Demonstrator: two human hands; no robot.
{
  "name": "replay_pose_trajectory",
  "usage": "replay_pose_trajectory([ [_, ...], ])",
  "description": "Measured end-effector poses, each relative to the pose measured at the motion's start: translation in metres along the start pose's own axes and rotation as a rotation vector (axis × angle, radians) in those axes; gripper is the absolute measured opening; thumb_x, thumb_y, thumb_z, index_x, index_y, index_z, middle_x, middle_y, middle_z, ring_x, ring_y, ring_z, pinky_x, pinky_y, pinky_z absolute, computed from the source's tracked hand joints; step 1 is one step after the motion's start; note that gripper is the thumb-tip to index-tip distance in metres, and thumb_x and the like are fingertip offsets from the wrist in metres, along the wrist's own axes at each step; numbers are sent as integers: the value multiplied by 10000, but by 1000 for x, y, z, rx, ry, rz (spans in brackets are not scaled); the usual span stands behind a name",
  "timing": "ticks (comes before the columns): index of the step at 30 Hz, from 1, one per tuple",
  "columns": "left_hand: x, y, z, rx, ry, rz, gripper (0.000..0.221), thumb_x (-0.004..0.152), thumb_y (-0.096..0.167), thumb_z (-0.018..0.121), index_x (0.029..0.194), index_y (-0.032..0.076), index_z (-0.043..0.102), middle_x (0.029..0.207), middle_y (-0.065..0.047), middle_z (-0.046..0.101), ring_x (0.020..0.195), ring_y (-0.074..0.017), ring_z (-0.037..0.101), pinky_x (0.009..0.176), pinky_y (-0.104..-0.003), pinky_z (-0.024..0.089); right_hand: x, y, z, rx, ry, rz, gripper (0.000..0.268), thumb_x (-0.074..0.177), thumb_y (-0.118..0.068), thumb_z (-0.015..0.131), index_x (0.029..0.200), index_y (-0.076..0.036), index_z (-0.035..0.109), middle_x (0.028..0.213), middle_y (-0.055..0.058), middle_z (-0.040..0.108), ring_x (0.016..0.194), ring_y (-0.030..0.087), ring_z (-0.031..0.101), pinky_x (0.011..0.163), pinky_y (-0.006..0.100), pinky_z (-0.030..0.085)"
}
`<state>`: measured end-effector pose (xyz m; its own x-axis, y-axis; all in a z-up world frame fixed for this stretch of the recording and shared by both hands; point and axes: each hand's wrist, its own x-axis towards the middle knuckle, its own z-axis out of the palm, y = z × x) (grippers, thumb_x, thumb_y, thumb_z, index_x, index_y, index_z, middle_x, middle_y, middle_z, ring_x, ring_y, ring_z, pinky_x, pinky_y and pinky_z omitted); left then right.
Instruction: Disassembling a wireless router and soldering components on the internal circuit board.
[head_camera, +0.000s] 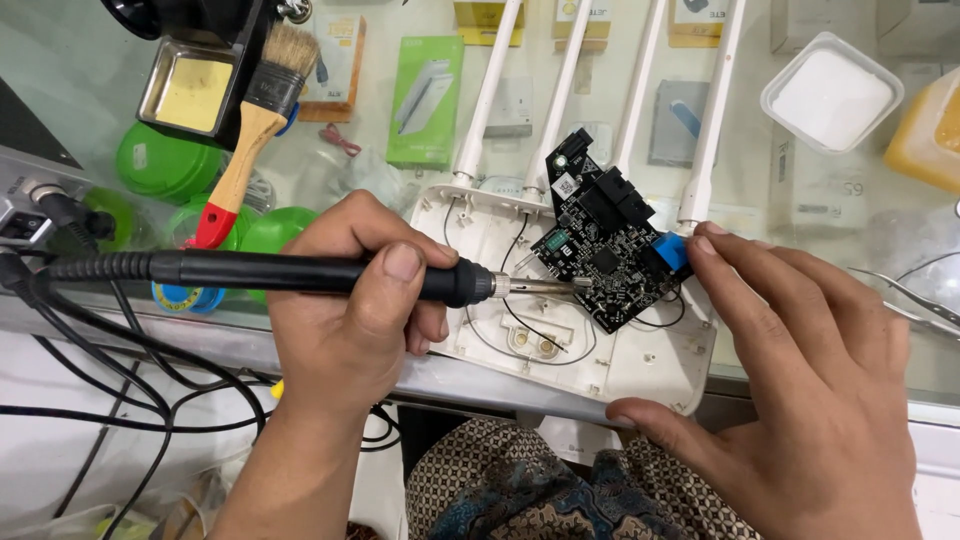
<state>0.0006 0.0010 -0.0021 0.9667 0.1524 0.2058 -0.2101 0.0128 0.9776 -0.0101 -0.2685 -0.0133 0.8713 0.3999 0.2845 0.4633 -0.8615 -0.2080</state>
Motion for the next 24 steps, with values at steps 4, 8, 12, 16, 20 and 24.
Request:
replay_pose_trajectory([
  [4,0,0,0,-36,-4,-9,302,962,296,618,876,7,634,506,-89,550,385,-106,502,353,-195,380,0,1,0,-15,-15,11,1157,645,-753,722,1583,-112,503,1562,82,555,1373,374,475,1056,551,393],
  [8,-1,0,1,-38,-2,1,303,964,294,619,876,4,635,506,-90,551,388,-106,512,351,-195,387,0,-1,-1,-7,-15,8,1156,643,-740,737,1584,-115,498,1563,78,549,1376,381,473,1083,555,385],
  [12,0,1,0,2,-9,14,303,966,298,602,876,10,632,502,-87,546,380,-105,494,354,-193,382,1,-2,-2,0,-2,0,1137,657,-728,741,1575,-99,513,1557,87,559,1369,377,480,1077,548,391],
  [16,0,0,0,-24,-22,21,302,974,291,596,874,7,622,506,-86,541,381,-112,507,349,-198,387,0,-1,-1,-15,-26,11,1161,648,-743,729,1596,-120,485,1576,71,538,1374,377,473,1061,545,382],
  [20,-1,0,1,-28,-2,-1,308,963,298,614,873,4,633,497,-89,542,378,-107,491,351,-196,376,0,-1,-1,-3,-6,1,1139,662,-736,729,1582,-104,501,1560,89,558,1372,383,484,1070,558,401],
  [24,0,0,0,-12,-6,6,311,965,300,608,874,4,632,498,-89,540,381,-108,500,354,-196,385,0,-1,-1,10,6,1,1117,676,-730,721,1574,-99,513,1556,89,563,1375,377,486,1079,552,394],
])
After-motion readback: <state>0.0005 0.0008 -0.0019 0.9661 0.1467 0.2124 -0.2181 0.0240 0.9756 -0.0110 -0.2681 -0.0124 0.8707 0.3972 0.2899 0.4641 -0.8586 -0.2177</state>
